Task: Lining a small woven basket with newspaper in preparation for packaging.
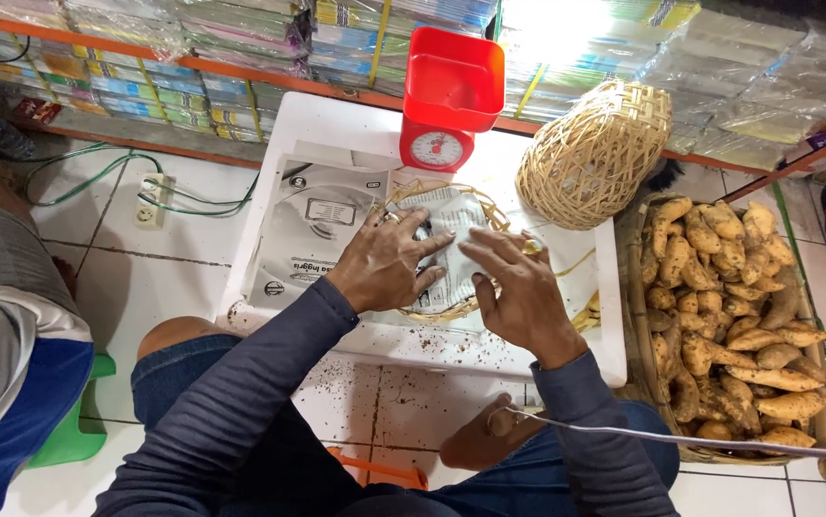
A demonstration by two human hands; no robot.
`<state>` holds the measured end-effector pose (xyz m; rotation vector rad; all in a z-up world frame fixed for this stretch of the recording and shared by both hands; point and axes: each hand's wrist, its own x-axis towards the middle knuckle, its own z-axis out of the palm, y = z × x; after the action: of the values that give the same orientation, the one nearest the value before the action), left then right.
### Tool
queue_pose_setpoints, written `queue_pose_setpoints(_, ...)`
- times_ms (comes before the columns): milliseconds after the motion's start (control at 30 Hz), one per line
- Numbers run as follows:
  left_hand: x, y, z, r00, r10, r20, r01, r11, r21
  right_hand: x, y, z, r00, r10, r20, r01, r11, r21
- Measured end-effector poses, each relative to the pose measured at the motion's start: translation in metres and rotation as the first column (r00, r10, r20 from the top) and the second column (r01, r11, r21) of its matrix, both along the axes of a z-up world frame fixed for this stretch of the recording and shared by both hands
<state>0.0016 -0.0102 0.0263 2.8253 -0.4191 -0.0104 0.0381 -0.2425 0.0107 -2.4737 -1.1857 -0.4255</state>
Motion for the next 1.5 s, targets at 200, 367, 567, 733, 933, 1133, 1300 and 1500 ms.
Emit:
queue_pose_setpoints(200,0.035,-0.001,-0.064,0.954,-0.168,0.249,0.091,0.951,0.294,-0.027,0.004,0.001,0.947,-0.239,-0.215,0.308,0.865,0.396)
queue_pose_setpoints(367,0.008,-0.018,-0.018,0.957,-0.210,0.198,0.180,0.971,0.158,-0.039,0.006,-0.049,0.227,0.171,-0.959,0.787,0.547,0.284)
queue_pose_setpoints(567,0.016,-0.030,-0.014,0.949,-0.158,0.273,0.137,0.986,0.092,-0.035,0.003,-0.069,0.052,0.432,-0.900,0.819,0.498,0.286)
queue_pose_setpoints(733,0.003,-0.021,-0.011,0.948,-0.060,0.312,0.063,0.998,-0.002,-0.039,-0.001,-0.060,-0.012,0.370,-0.929,0.804,0.555,0.211)
queue_pose_setpoints(933,-0.016,0.017,0.001,0.948,0.282,0.147,-0.255,0.950,-0.182,-0.055,0.016,-0.028,-0.122,0.406,-0.906,0.745,0.640,0.186)
queue_pose_setpoints(1133,-0.022,0.027,-0.010,0.740,0.377,-0.558,-0.669,0.503,-0.547,-0.057,0.026,-0.032,-0.160,0.473,-0.866,0.698,0.675,0.239)
queue_pose_setpoints(1300,-0.024,0.024,-0.026,0.673,0.350,-0.651,-0.738,0.378,-0.559,-0.068,0.026,-0.015,-0.188,0.505,-0.842,0.784,0.594,0.181)
queue_pose_setpoints(1500,-0.025,0.024,0.003,0.664,0.350,-0.661,-0.745,0.394,-0.539,-0.070,0.029,-0.038,-0.177,0.597,-0.782,0.794,0.556,0.245)
